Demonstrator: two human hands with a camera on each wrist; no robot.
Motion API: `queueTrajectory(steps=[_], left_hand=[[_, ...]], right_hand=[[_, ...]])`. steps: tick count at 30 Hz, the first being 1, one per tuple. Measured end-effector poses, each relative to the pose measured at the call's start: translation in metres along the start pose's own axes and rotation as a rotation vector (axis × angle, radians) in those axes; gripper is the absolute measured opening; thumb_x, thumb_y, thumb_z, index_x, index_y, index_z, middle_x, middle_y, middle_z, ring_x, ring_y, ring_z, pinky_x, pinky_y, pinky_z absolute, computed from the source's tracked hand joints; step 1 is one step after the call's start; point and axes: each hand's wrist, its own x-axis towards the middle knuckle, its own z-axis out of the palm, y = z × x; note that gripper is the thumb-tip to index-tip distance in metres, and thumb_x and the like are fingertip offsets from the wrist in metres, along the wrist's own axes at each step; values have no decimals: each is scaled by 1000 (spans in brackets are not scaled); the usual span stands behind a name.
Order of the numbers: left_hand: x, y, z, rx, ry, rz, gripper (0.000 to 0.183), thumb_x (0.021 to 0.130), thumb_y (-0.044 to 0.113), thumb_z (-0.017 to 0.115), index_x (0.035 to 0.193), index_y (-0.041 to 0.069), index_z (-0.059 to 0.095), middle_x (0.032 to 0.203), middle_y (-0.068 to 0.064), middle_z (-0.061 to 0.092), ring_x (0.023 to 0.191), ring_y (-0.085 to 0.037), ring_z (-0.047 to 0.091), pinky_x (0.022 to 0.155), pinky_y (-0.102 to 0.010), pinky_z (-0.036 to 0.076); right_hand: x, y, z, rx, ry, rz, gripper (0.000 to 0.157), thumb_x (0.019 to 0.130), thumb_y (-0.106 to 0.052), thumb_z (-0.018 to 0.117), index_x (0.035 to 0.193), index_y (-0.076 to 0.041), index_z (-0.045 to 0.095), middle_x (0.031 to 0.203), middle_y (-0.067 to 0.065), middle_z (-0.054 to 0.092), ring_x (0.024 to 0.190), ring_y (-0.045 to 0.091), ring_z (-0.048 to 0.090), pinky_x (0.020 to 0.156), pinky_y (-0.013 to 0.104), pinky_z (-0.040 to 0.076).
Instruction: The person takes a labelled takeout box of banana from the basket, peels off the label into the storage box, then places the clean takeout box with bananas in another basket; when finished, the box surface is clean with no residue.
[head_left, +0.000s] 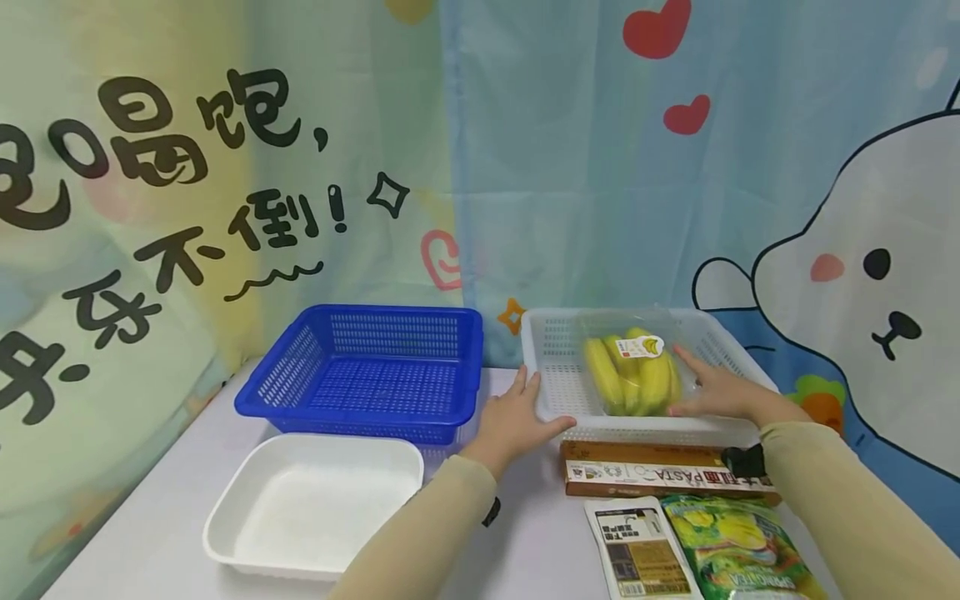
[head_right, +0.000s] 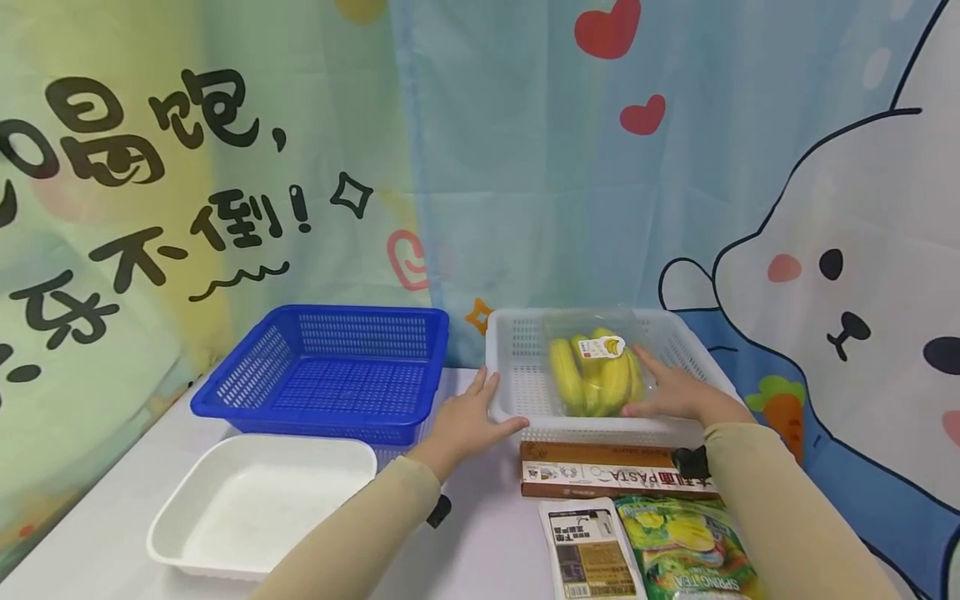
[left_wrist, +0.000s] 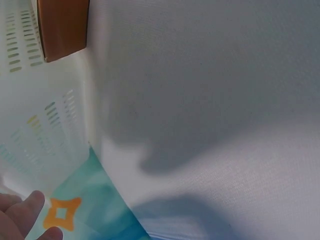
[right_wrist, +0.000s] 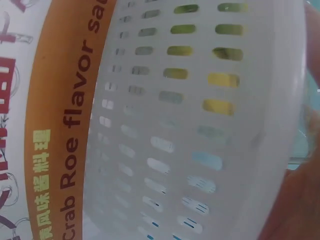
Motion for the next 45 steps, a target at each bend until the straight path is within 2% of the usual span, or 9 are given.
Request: queueTrajectory(steps=[7, 14, 20, 26, 29, 32, 35, 39, 45], left_hand=[[0, -1, 1, 9, 2, 2, 92, 75, 76, 40, 144, 17, 26, 151, -6, 20, 124, -28, 46, 100, -45, 37], [-1, -1, -1, 3, -11, 2, 92, 76, 76, 40, 144, 17, 25, 152, -6, 19, 123, -31, 46, 101, -46, 36], [1, 1, -3, -30, -29, -13, 91, 76, 74, 43, 145, 18, 23, 152, -4, 17, 125, -31, 45, 103, -47, 33], [3, 2, -7, -51, -57, -15, 94, 75, 74, 44, 145, 17, 21, 153, -6, 15, 129, -27, 40, 103, -47, 34], [3, 2, -13, -127, -67, -17, 97, 75, 75, 44, 146, 16, 16, 154, -8, 10, 131, -29, 36, 102, -47, 35], [4, 2, -25, -268, -54, -10, 97, 77, 72, 45, 147, 16, 9, 154, -8, 4, 134, -30, 30, 104, -47, 33], [8, 1, -40, -413, -44, 16, 93, 80, 67, 47, 147, 20, 4, 154, -5, 1, 139, -27, 18, 109, -48, 25], [14, -5, -61, -535, -26, 58, 87, 82, 61, 50, 147, 28, 2, 154, 3, -1, 141, -21, 8, 111, -49, 18], [21, -11, -82, -656, 29, 54, 84, 83, 55, 55, 146, 32, 4, 154, 6, -1, 141, -21, 11, 110, -51, 18]], right_hand=[[-4, -1, 4, 28, 35, 14, 104, 77, -48, 66, 145, 0, 4, 139, 40, 18, 114, 57, 39, 86, 64, 38], [-9, -1, 8, 14, 98, 16, 100, 78, -49, 64, 145, -2, 7, 135, 39, 29, 111, 54, 45, 81, 61, 42], [-15, -9, -5, 41, 107, 42, 99, 80, -49, 62, 146, -6, 1, 140, 37, 24, 116, 55, 38, 83, 63, 40], [-19, -20, -19, 18, 134, 67, 99, 80, -51, 61, 146, -9, 1, 141, 35, 23, 118, 54, 37, 85, 64, 38], [-22, -27, -24, 11, 147, 48, 99, 80, -50, 62, 146, -8, 2, 142, 34, 22, 118, 54, 37, 85, 64, 39], [-26, -35, -28, 8, 163, 28, 100, 79, -50, 63, 147, -11, 2, 141, 34, 25, 117, 53, 39, 82, 63, 40], [-31, -45, -32, 10, 183, 14, 100, 77, -49, 65, 147, -14, 2, 138, 33, 31, 114, 50, 43, 77, 60, 44], [-36, -60, -33, 46, 197, -37, 101, 76, -44, 69, 147, -14, 4, 139, 30, 30, 112, 47, 44, 76, 56, 46], [-42, -78, -28, 38, 202, -115, 102, 72, -43, 73, 147, -11, 11, 140, 25, 32, 108, 39, 47, 78, 53, 47]])
